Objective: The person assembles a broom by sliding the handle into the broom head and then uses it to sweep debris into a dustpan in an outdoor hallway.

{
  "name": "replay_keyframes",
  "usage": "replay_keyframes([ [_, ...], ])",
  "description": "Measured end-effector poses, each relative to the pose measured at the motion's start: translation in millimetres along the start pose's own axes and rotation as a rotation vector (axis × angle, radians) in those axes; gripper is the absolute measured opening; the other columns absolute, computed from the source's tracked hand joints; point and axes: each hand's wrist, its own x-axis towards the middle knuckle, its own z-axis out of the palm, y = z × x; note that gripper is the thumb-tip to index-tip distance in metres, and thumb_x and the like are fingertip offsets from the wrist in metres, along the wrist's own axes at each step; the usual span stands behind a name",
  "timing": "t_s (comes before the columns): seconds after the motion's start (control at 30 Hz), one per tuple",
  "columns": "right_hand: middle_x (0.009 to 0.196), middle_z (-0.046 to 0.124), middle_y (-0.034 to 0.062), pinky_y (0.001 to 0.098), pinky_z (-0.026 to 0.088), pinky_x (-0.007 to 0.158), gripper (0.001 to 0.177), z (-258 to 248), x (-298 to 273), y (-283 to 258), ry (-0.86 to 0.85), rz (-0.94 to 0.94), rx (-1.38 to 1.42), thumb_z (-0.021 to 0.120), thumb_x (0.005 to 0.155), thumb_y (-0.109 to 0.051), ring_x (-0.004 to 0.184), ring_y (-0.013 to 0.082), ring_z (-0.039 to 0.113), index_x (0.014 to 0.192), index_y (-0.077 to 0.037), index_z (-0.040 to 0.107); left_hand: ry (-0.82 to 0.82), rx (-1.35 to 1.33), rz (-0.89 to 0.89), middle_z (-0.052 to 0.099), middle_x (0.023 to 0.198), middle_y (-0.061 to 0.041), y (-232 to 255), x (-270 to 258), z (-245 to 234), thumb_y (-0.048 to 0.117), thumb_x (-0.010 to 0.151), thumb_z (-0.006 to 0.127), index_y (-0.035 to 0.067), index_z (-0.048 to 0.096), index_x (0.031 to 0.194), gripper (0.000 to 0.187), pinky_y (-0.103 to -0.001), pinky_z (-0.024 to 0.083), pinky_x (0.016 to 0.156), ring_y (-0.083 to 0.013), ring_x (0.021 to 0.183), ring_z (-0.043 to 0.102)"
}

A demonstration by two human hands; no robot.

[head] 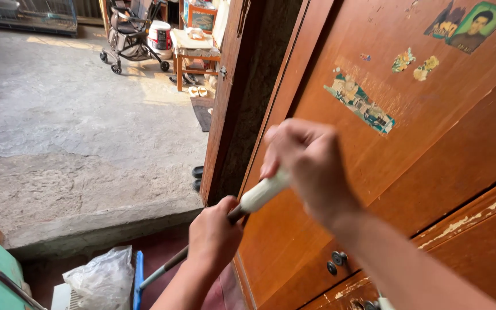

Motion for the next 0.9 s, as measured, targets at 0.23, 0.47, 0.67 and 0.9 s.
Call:
replay_keyframes([
  [0.23,0.064,0.059,0.0037,0.0344,0.044,0.057,0.036,-38.5,51.3,-34.6,-0.065,-0.347,-0.693,0.075,0.097,-0.028,0.061,0.0158,0.054,0.072,-0.005,0.062,-0.04,-0.124,-0.082,0.072,0.084,-0.017,56.4,36.9,4.9,0.044,0.094,0.065,0.013,0.061,0.104,0.033,-0.052,0.054,0.075,-0.039,0.085,0.07],
  [0.47,0.079,0.073,0.0072,0.0384,0.057,0.074,0.015,-65.8,67.7,12.0,-0.555,0.098,-1.186,0.079,0.073,-0.017,0.08,0.0244,0.072,0.086,-0.01,0.075,-0.381,0.052,-0.084,0.061,0.129,-0.017,30.9,47.5,57.4,0.052,0.091,0.069,0.01,0.027,0.148,0.083,-0.05,0.048,0.1,-0.0364,0.121,0.057],
  [0.67,0.088,0.072,0.0068,0.0412,0.05,0.084,0.017,-99.9,69.9,65.0,-0.497,0.115,-1.554,0.065,0.081,-0.002,0.097,0.028,0.063,0.084,-0.014,0.076,-0.385,0.211,-0.002,0.053,0.142,-0.016,38.9,47.4,55.8,0.047,0.092,0.069,0.009,0.013,0.161,0.097,-0.049,0.042,0.109,-0.0319,0.134,0.049],
  [0.9,0.086,0.068,0.0015,0.0391,0.039,0.092,0.017,-122.2,60.7,84.0,-0.522,-0.071,-1.689,0.066,0.081,-0.005,0.104,0.0249,0.053,0.081,-0.017,0.077,-0.298,0.331,0.07,0.048,0.147,-0.012,42.2,61.1,39.2,0.045,0.093,0.064,0.01,0.011,0.161,0.093,-0.048,0.035,0.111,-0.0283,0.141,0.04],
])
